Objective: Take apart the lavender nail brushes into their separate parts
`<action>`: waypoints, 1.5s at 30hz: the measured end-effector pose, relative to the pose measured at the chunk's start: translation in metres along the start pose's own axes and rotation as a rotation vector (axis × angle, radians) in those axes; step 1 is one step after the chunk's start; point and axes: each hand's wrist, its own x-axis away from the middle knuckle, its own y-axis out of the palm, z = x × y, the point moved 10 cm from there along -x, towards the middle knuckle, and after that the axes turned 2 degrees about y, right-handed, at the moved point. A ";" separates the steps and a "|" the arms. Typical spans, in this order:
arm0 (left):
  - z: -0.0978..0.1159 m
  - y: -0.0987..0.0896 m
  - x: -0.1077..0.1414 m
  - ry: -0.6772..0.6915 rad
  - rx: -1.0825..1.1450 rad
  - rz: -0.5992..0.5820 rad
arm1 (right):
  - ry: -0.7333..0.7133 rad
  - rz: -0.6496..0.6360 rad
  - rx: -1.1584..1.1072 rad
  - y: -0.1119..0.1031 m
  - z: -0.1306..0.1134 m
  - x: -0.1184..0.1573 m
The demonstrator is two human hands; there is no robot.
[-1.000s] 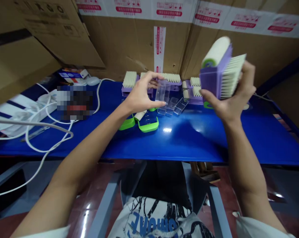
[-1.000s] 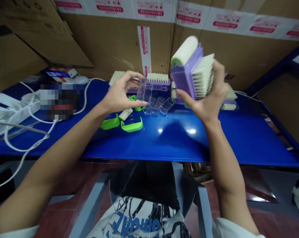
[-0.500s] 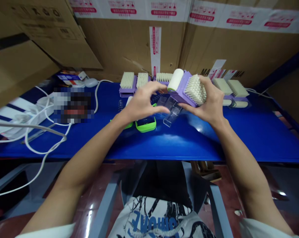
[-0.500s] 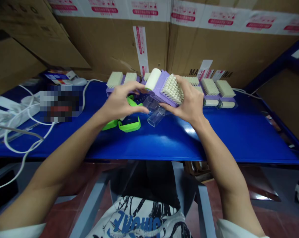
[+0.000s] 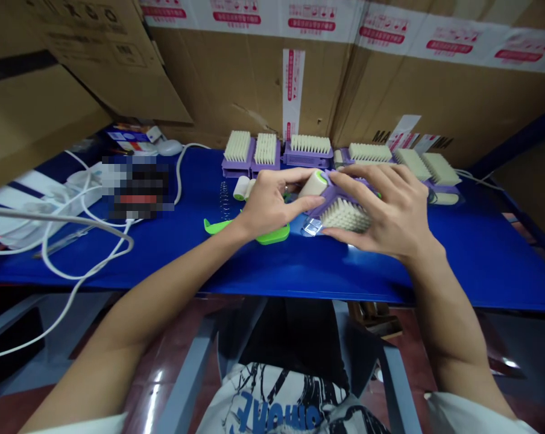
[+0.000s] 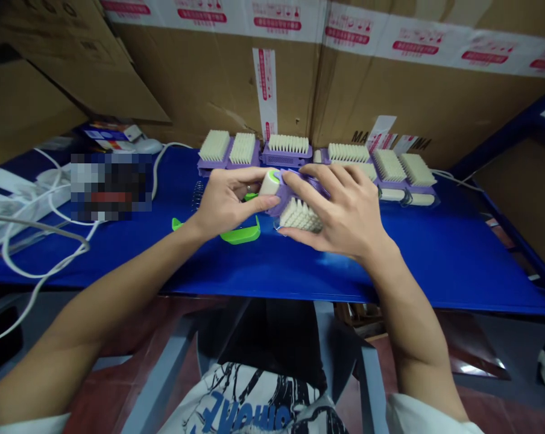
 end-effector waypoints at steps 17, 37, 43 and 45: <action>0.038 0.037 0.015 0.353 -0.207 -0.066 | 0.129 0.313 -0.399 0.001 0.006 -0.004; 0.013 0.035 0.016 0.232 -0.177 -0.065 | 0.121 0.255 -0.022 0.002 -0.004 0.008; 0.019 0.033 0.018 0.290 -0.170 -0.034 | 0.126 0.287 -0.042 -0.002 -0.004 0.009; 0.020 0.032 0.018 0.296 -0.175 -0.026 | 0.124 0.315 -0.013 -0.005 -0.007 0.009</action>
